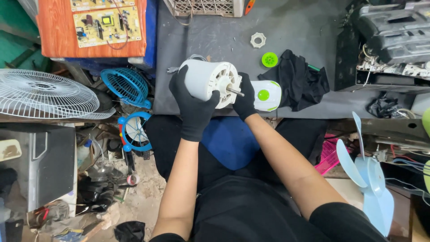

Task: The person is repairing a fan motor by using a screwdriver to secure or remove parts of the housing.

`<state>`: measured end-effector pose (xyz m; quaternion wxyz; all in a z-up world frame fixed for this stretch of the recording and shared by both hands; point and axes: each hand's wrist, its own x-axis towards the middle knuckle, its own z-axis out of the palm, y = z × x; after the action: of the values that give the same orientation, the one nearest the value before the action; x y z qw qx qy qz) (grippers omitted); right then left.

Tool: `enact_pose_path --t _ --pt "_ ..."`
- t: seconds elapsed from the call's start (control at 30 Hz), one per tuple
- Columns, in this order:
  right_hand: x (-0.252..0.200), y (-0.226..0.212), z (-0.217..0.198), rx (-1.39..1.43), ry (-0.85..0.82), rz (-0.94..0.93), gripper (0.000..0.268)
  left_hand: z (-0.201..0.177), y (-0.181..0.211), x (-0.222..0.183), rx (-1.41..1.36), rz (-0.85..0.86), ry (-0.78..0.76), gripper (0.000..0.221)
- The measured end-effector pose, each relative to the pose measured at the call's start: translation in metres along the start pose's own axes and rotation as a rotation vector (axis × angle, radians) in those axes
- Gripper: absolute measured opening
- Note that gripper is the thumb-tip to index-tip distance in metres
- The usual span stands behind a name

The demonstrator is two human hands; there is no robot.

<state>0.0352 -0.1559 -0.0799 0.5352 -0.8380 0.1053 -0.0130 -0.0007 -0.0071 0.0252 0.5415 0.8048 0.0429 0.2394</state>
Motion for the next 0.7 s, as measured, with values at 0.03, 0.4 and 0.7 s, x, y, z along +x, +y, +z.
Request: enact_pose_path --t 0.03,0.4,0.7 --pt "0.003 0.0 0.0 0.004 -0.007 0.0 0.035 0.002 -0.006 0.002 0.007 -0.001 0.004 0.098" --pt "0.012 -0.028 -0.059 0.594 0.268 -0.109 0.012 -0.002 -0.012 0.005 -0.108 -0.158 -0.064 0.097" --pt "-0.025 -0.134 -0.125 0.128 -0.063 -0.512 0.023 0.009 -0.005 0.02 -0.098 -0.274 -0.017 0.092"
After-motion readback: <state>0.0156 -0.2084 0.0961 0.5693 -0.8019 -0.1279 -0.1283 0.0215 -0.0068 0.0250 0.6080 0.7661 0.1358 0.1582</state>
